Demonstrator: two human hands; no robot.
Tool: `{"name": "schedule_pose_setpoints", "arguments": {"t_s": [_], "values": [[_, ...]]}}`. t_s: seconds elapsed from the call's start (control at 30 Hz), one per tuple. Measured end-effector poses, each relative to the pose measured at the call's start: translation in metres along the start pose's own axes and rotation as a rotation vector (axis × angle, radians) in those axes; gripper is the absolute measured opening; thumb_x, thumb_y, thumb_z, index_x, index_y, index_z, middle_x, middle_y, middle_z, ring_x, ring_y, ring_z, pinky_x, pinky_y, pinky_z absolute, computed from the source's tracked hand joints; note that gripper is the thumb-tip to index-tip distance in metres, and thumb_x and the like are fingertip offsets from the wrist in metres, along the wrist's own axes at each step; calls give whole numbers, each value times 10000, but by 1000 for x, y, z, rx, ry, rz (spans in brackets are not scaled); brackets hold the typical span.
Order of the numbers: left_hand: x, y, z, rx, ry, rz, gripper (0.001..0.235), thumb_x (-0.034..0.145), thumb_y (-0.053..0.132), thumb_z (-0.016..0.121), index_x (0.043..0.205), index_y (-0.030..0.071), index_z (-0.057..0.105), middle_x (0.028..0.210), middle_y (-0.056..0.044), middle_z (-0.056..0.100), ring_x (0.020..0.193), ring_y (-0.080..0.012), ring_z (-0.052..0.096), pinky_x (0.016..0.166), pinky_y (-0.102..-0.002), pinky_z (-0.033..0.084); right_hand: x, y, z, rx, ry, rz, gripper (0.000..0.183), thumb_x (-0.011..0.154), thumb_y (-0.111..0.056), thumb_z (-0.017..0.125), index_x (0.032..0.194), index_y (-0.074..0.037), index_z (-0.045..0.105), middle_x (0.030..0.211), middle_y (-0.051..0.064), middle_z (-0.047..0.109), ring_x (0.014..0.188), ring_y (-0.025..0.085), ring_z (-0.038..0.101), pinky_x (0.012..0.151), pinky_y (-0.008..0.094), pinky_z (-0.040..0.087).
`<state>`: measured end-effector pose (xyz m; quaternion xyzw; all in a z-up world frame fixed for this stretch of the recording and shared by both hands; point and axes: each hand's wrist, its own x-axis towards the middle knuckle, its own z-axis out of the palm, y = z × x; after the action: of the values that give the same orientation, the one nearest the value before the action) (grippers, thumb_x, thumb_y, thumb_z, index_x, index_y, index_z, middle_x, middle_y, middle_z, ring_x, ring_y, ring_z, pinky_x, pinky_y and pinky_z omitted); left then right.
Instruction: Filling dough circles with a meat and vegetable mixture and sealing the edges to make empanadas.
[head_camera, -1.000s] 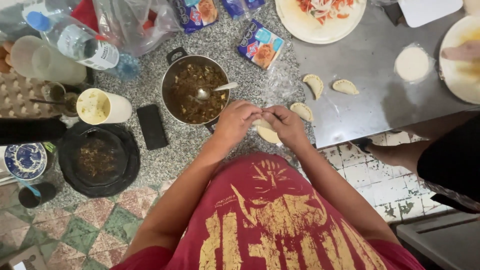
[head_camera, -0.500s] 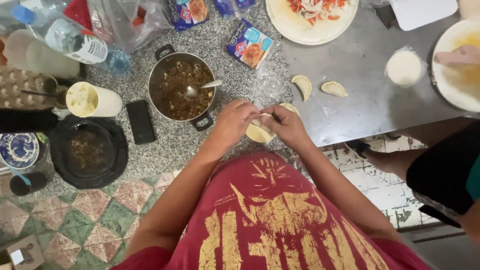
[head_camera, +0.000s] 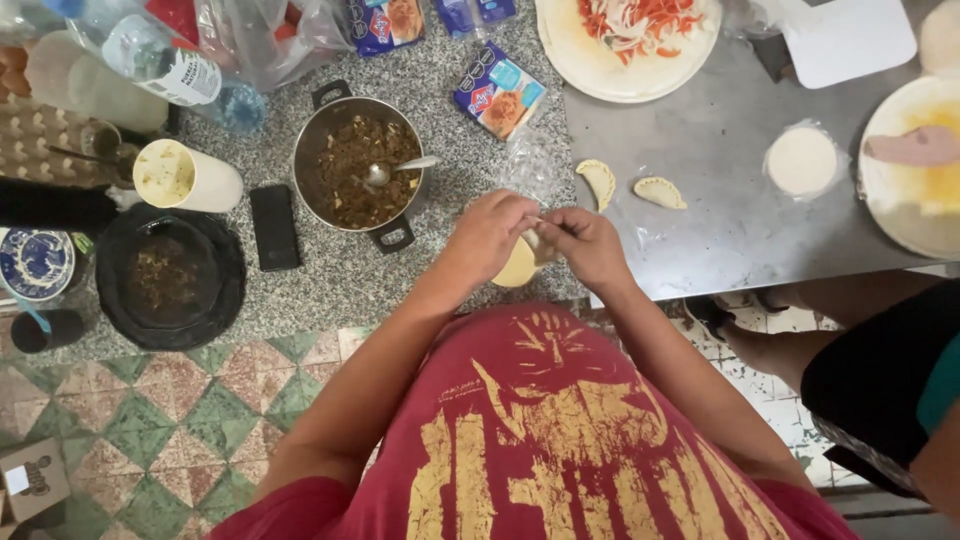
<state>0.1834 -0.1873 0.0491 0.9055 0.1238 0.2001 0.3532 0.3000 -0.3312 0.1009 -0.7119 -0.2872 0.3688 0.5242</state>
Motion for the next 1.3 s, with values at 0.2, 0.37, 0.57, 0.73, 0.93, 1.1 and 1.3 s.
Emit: {"name": "schedule_pose_setpoints", "arguments": {"t_s": [0.2,0.37,0.57,0.73,0.93,1.1,1.3], "values": [[7,18,-4,74,-20,-24,115,990,272,668,958,164,693,838,-27,625,886,-280,683,813,-380,540,15,40,-20,14,-38,-47,125,952,-159,783,981,-52,725,900,116,758,883,130,659,825,359,540],[14,20,-2,-34,-9,-81,91,992,256,679,1007,167,695,880,-43,632,938,-299,676,838,-403,535,13,21,-27,91,-38,-40,177,965,-165,774,1084,-41,732,977,133,762,944,164,671,886,378,545],[18,32,-3,40,-1,-51,173,960,295,709,1091,183,695,922,-56,662,956,-296,686,855,-413,544,13,31,-35,49,-39,-52,113,968,-140,762,1026,-46,738,907,81,743,917,124,655,861,344,538],[21,26,4,-45,-65,-43,183,988,287,685,1118,161,706,947,-72,688,955,-328,693,871,-448,550,14,55,-43,63,36,-73,156,946,-155,791,1043,-43,741,966,90,747,962,156,670,919,385,537],[34,36,13,-76,-181,-40,242,950,338,729,1180,263,727,975,0,716,1007,-241,710,924,-390,547,-4,52,-60,17,125,-202,172,868,-103,820,1017,-46,754,944,151,714,942,271,694,900,426,543],[49,57,25,-617,-419,-217,699,897,150,739,1489,-6,402,1411,-299,544,1345,-480,500,1106,-573,440,-31,35,-63,238,265,-130,226,964,-183,721,1162,-75,710,1028,77,688,1022,205,648,990,429,514],[60,69,32,-416,-712,-322,197,924,183,673,1085,73,703,883,-28,665,854,-98,573,753,-304,469,-63,45,-60,-69,470,-82,115,968,-280,638,969,-172,679,869,-12,672,809,143,625,752,307,481]]}}
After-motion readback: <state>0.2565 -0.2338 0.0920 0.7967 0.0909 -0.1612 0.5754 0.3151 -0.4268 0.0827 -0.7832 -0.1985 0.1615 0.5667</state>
